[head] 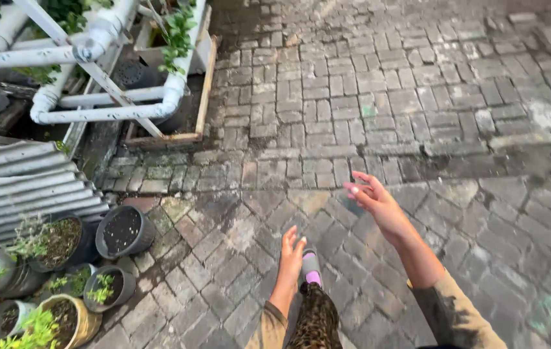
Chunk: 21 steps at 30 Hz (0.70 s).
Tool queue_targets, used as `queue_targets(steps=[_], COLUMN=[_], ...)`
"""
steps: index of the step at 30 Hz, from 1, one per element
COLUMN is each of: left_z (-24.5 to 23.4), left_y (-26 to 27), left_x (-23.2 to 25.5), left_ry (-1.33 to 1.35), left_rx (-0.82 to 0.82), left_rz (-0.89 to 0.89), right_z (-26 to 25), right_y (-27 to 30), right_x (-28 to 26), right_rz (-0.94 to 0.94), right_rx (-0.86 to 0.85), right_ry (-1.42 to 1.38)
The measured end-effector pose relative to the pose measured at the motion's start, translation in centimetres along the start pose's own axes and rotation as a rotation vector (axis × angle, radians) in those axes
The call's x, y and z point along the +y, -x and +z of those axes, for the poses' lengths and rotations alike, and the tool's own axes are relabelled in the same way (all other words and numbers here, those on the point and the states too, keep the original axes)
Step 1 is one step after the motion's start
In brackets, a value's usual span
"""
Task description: The person moves seedling pots and polybags by hand, shifting them on the ground.
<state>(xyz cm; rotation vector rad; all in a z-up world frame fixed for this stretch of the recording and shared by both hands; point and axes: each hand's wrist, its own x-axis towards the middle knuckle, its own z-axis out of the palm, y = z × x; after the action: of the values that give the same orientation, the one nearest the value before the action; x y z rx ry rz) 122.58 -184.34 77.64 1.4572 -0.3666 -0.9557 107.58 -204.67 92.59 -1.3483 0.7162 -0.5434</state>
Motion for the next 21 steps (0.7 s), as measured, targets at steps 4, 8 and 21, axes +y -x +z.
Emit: queue_targets(steps=[4, 8, 21], left_z=[0.6, 6.3, 27.1], left_y=[-14.4, -34.1, -73.8], left_x=[0.6, 9.9, 27.1], left_ry=[-0.003, 0.001, -0.030], left_rx=[0.052, -0.021, -0.214], left_rz=[-0.161, 0.074, 0.195], right_z=[-4.6, -14.6, -34.6], right_y=[-10.9, -24.7, -63.5], right_x=[2.4, 6.0, 2.3], right_rz=[0.081, 0.288, 0.364], right_rx=[0.014, 0.201, 0.425], right_ry=[0.036, 0.056, -0.076])
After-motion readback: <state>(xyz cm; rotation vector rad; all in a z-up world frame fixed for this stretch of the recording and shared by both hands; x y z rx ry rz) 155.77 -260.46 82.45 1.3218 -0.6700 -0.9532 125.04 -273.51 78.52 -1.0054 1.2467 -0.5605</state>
